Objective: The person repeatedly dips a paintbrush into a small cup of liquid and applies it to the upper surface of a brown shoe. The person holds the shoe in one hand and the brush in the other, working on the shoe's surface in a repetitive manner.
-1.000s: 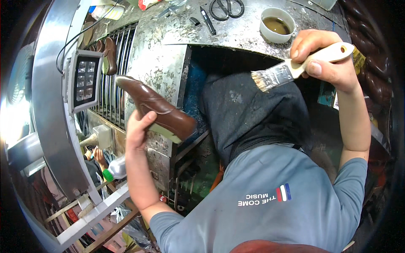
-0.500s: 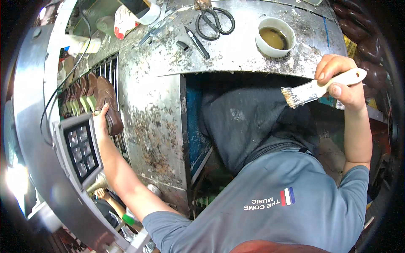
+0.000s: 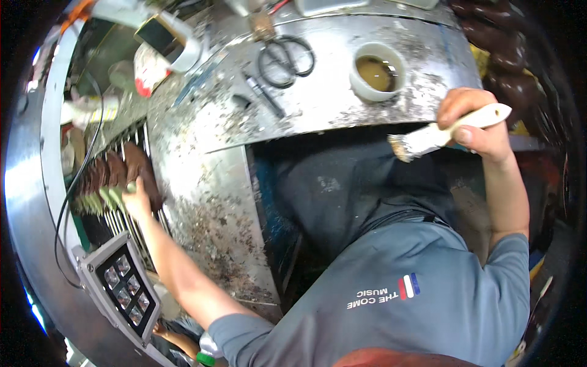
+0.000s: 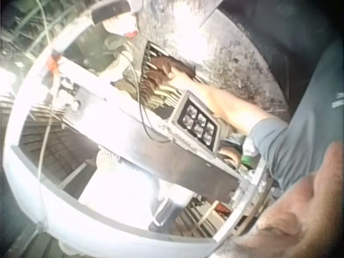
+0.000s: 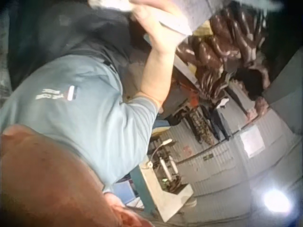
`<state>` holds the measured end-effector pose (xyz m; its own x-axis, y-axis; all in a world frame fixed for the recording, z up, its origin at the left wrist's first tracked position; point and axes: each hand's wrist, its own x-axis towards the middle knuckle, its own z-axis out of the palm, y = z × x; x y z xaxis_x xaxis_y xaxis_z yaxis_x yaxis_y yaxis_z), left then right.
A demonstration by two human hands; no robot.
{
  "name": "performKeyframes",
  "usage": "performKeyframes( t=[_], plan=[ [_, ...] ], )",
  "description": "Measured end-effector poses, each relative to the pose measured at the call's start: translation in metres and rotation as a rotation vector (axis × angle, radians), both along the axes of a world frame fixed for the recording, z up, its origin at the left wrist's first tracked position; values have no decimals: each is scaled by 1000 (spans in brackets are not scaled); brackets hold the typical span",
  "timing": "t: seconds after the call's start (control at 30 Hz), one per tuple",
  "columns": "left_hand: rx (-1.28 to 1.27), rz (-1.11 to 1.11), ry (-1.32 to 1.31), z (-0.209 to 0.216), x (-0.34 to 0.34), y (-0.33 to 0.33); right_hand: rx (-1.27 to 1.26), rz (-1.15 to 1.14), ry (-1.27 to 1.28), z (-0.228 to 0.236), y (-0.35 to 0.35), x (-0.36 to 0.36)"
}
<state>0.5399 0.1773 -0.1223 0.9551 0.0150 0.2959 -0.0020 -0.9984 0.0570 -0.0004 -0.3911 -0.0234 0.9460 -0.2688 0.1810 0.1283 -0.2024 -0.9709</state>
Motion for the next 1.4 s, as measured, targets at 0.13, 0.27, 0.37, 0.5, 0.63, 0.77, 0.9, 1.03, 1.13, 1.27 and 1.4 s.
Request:
performKeyframes(
  t=[0.13,0.27,0.37,0.5,0.63,0.77,0.9,1.03,1.13,1.27,1.4],
  plan=[
    [-242,-288,-162,13,-76,-40,244,-135,103,16,13,-16],
    [-288,-449,-3,26,-176,-74,44,-277,82,12,-8,-59],
    [-248,-589,61,44,-260,-114,-292,-526,-94,-15,-44,-105],
    [-267,-675,128,51,-344,-150,-1056,-926,-99,-35,-116,-159],
    [-155,-824,89,46,-390,-172,-1331,-1066,65,-35,-172,-174],
    [-111,-860,105,51,-428,-195,-1508,-1013,20,-32,-239,-135],
    [-52,-863,116,53,-459,-188,-1688,-815,297,-26,-271,-61],
    [-84,-868,157,50,-472,-192,-1864,-833,374,-74,-350,-50],
    [-102,-812,151,56,-484,-179,-1606,-643,583,-41,-342,-34],
    [-142,-778,147,57,-489,-169,-1392,-843,298,0,-359,-60],
    [-208,-863,129,56,-482,-185,-1026,-904,-378,79,-349,-116]
  ],
)
